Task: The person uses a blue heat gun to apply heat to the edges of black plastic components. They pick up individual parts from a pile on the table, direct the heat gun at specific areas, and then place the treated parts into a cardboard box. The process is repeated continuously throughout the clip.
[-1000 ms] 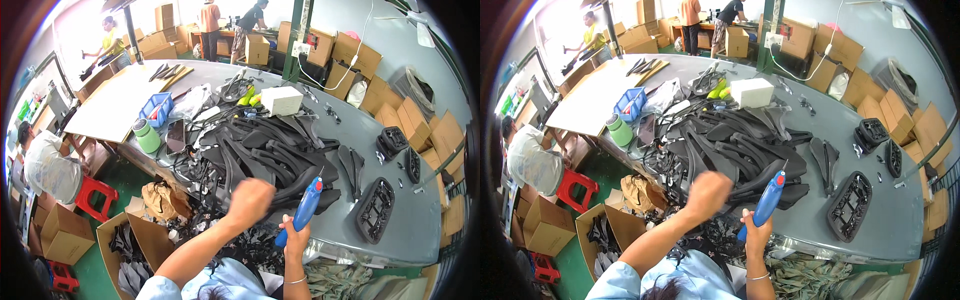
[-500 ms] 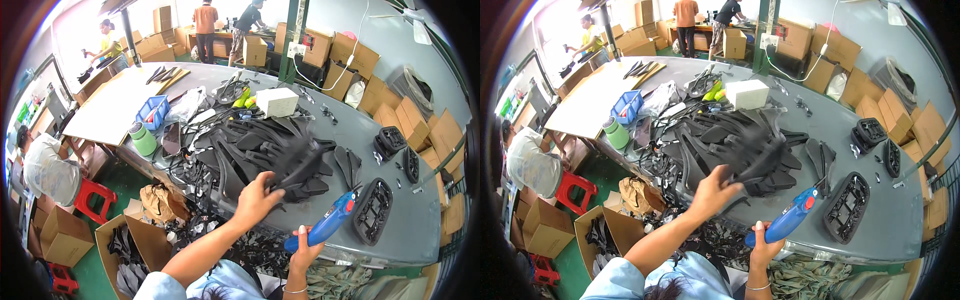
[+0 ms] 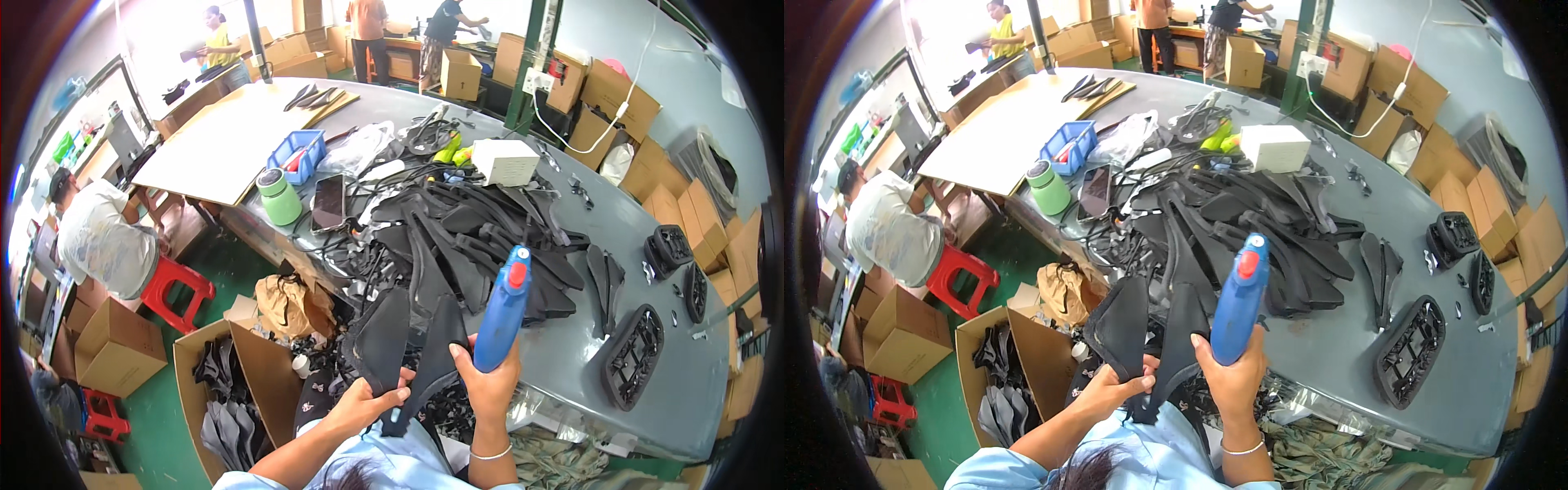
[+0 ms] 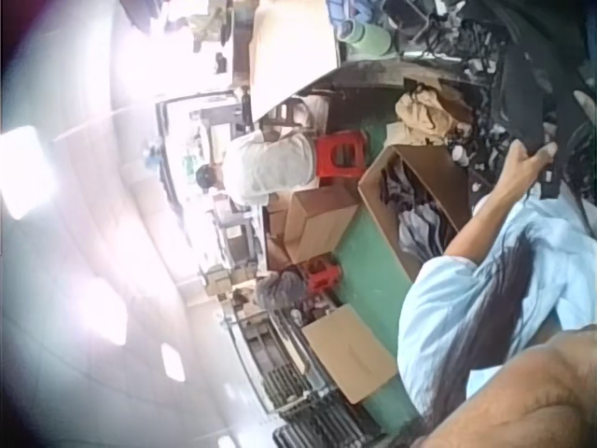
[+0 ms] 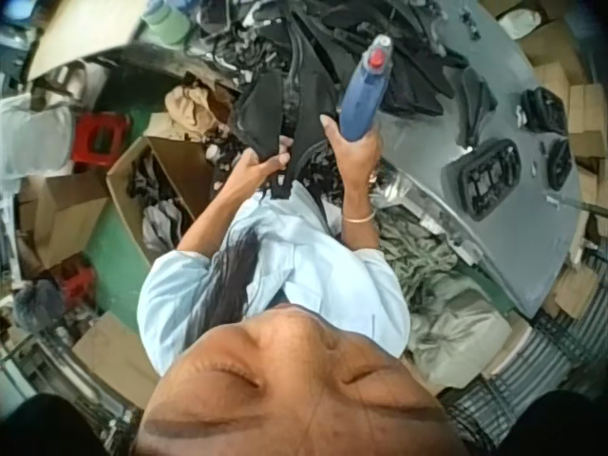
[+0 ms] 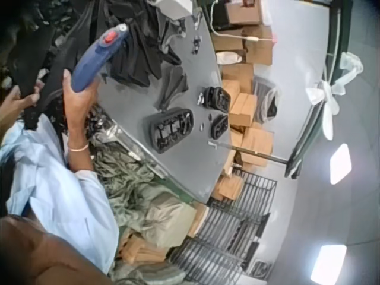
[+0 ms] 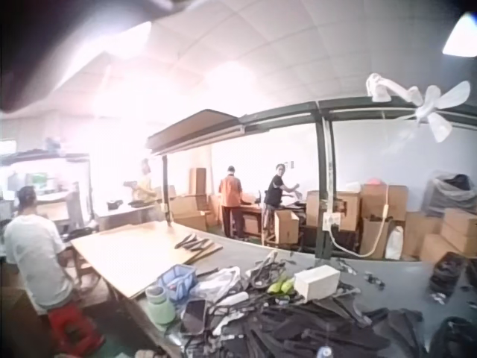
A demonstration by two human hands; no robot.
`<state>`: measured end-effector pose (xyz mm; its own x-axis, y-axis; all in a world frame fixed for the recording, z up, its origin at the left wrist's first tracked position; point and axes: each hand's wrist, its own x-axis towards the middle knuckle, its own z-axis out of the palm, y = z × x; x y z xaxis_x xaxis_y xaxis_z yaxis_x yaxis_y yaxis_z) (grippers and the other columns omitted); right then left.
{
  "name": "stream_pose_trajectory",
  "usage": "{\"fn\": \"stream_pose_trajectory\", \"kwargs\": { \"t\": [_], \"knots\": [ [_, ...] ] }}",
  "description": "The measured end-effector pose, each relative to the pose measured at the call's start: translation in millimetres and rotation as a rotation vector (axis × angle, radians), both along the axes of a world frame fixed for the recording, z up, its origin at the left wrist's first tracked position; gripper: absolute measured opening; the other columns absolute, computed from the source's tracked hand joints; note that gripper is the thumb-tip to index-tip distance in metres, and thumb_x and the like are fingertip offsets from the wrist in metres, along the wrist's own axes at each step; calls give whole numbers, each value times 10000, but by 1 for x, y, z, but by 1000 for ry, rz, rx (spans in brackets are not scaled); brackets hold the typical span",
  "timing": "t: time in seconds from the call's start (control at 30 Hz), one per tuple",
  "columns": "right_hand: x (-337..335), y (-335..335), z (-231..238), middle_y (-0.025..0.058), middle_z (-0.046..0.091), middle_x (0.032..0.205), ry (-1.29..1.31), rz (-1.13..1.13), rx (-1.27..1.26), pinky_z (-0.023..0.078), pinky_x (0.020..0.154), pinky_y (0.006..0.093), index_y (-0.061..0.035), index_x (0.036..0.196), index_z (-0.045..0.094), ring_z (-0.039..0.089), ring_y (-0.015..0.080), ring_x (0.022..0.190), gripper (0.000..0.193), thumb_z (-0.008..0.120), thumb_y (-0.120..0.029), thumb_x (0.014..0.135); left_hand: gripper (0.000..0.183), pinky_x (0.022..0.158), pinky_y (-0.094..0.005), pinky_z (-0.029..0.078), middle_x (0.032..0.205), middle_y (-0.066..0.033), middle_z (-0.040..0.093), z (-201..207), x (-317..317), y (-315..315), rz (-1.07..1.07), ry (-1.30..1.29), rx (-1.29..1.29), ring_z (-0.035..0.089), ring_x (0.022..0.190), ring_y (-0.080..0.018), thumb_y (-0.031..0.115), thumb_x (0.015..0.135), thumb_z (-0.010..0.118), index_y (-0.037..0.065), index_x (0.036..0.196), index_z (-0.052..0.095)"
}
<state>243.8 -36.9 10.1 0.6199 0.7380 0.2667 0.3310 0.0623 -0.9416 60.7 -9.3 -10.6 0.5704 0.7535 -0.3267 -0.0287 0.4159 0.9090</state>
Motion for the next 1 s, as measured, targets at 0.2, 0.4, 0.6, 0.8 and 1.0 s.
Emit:
{"fn": "stream_pose_trajectory", "kwargs": {
  "t": [0.2, 0.4, 0.6, 0.8, 1.0],
  "knots": [
    [-16, 6, 2, 107, 649, 765, 7, 149, -59, 497, 615, 285, 1, 863, 516, 631, 160, 654, 314, 758, -105, 693, 317, 780, -309, 464, 971, -107, 579, 14, -17, -3, 286, -340, -19, 580, 827, -177, 107, 908, 514, -47, 1183, 475],
    [-21, 7, -3, 93, 650, 738, 31, 163, -47, 497, 603, 280, -4, 852, 508, 636, 150, 651, 279, 735, -80, 710, 279, 809, -323, 475, 968, -90, 586, 16, -15, -21, 367, -326, 180, 596, 851, -181, 105, 925, 492, -37, 1166, 497],
    [-27, 3, -7, 44, 614, 726, 85, 188, 23, 475, 602, 247, -19, 887, 525, 585, 105, 632, 273, 727, -49, 706, 273, 823, -300, 467, 987, -85, 594, 17, -22, -21, 391, -289, 194, 603, 860, -164, 106, 928, 490, -27, 1167, 499],
    [-43, 12, 12, 9, 542, 735, 129, 165, -86, 457, 610, 223, -32, 909, 511, 534, 85, 651, 321, 732, 1, 678, 262, 834, -288, 471, 1021, -81, 603, 25, -28, -27, 308, -165, 152, 606, 938, -159, 129, 934, 487, -6, 1159, 489],
    [-30, 18, -8, 46, 594, 726, 176, 175, -9, 455, 622, 252, -2, 933, 519, 559, 106, 639, 354, 748, -27, 665, 341, 925, -305, 436, 1086, -115, 572, 19, -26, -31, 186, -240, 115, 583, 1024, -184, 124, 923, 500, -19, 1222, 419]
  ]
}}
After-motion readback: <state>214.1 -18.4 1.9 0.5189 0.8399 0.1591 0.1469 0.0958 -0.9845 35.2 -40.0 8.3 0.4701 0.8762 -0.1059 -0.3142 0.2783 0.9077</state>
